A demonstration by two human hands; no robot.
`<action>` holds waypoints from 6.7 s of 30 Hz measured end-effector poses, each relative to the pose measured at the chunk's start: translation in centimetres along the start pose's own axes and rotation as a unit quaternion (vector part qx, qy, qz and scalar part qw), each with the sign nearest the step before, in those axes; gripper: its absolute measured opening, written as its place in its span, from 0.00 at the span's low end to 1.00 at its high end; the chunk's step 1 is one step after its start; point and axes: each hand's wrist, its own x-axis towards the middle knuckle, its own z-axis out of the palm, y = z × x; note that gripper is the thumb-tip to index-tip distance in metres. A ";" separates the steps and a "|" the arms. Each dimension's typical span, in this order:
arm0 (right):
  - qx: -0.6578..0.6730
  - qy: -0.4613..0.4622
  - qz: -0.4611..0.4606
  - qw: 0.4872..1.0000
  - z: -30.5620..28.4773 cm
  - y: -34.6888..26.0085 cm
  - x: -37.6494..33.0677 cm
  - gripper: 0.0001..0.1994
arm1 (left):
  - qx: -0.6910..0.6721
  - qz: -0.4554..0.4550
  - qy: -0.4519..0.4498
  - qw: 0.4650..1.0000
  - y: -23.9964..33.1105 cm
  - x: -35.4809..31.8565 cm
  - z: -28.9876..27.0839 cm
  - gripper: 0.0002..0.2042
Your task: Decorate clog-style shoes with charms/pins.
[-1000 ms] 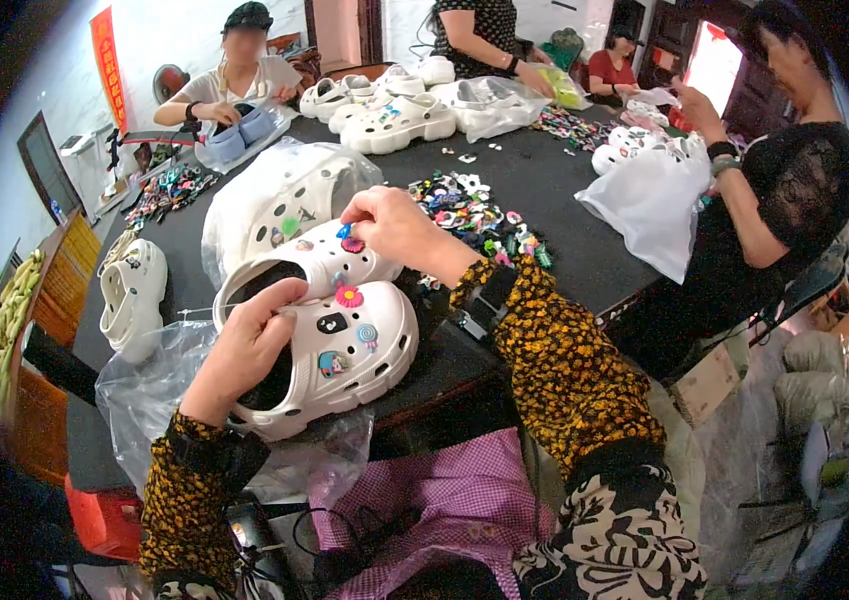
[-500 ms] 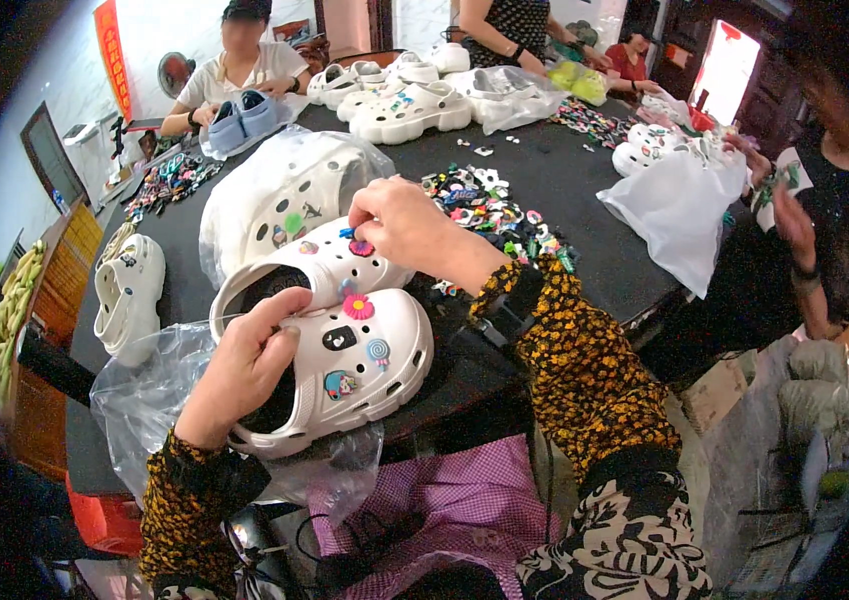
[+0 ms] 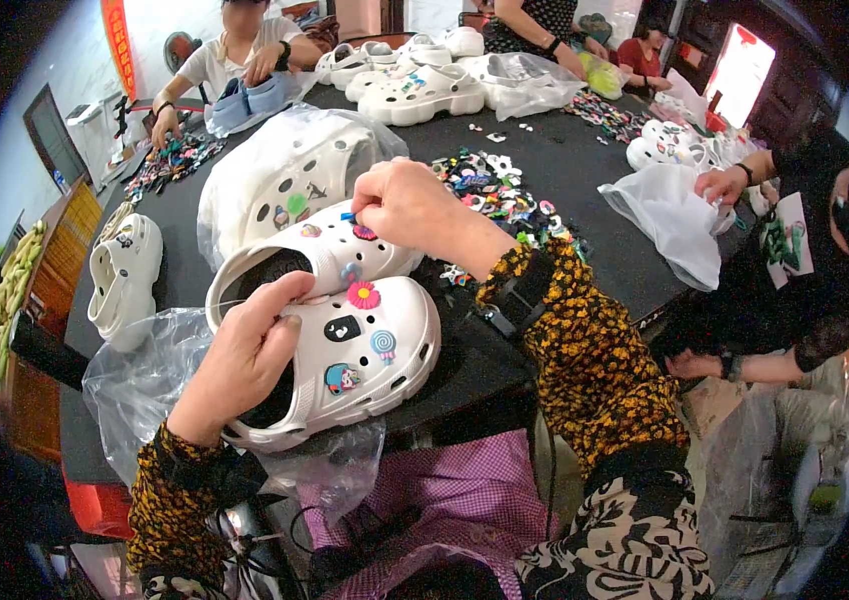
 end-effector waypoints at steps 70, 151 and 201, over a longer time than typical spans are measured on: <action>-0.097 -0.008 -0.078 0.992 0.3 -0.8 -0.2 0.03 | -0.024 -0.032 0.011 0.999 0.1 0.6 0.6 0.17; -0.068 -0.049 -0.079 0.993 1.2 -0.6 -1.6 0.06 | -0.013 -0.005 0.026 1.000 -0.2 0.6 0.6 0.17; 0.036 0.097 0.073 0.992 -3.6 2.7 -0.5 0.08 | -0.034 -0.051 0.015 0.998 -0.1 0.3 0.6 0.17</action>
